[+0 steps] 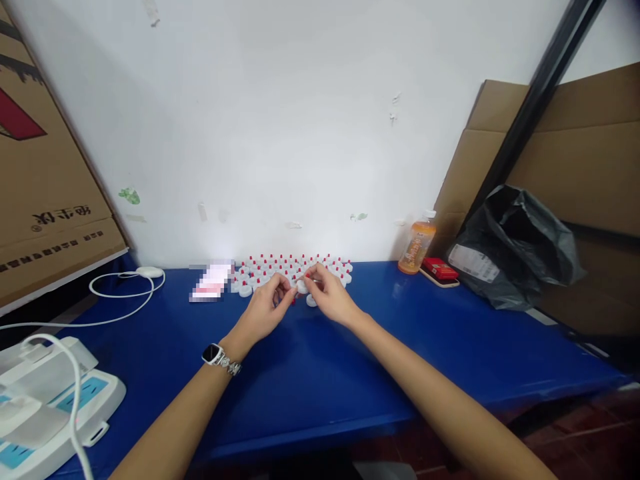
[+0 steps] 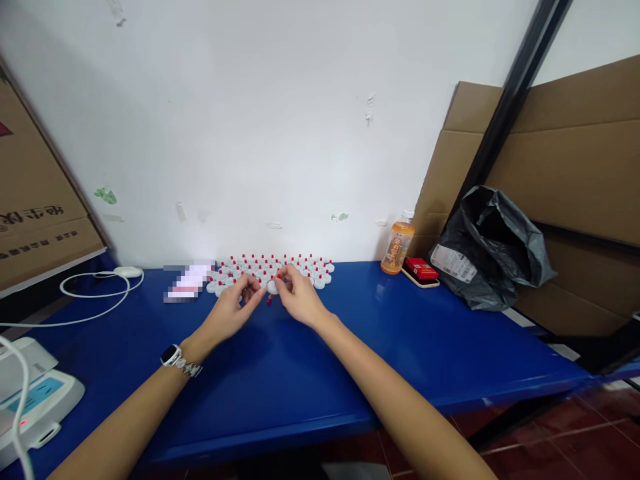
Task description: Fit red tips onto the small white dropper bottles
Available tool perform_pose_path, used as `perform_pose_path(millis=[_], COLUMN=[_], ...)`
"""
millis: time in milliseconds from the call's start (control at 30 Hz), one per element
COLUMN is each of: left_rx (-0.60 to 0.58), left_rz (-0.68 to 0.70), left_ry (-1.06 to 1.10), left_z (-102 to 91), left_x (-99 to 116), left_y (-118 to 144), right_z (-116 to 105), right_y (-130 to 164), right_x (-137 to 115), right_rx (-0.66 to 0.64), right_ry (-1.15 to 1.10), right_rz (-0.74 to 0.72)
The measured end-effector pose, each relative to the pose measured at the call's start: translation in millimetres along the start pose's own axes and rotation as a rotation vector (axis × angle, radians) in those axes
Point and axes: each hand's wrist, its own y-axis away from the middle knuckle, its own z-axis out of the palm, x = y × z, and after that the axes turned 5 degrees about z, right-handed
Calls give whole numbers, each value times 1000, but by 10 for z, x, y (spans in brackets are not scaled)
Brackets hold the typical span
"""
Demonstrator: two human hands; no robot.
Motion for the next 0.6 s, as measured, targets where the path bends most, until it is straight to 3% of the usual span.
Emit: perform_pose_path(millis=[100,200,400,600], left_rx=[-12,-61,-239,-216], left_rz=[24,33,114,178], left_ry=[7,-18,-205,-241], left_z=[37,56,27,34], left_x=[44,35,81,90], left_y=[15,33,61,49], right_z=[97,146,145,167], right_y=[135,174,226,275], right_x=[-9,31,-1,-90], right_rx=[-100,-99,-3,11], right_ry=[-231,-272,-48,27], right_rz=[33,45,4,-65])
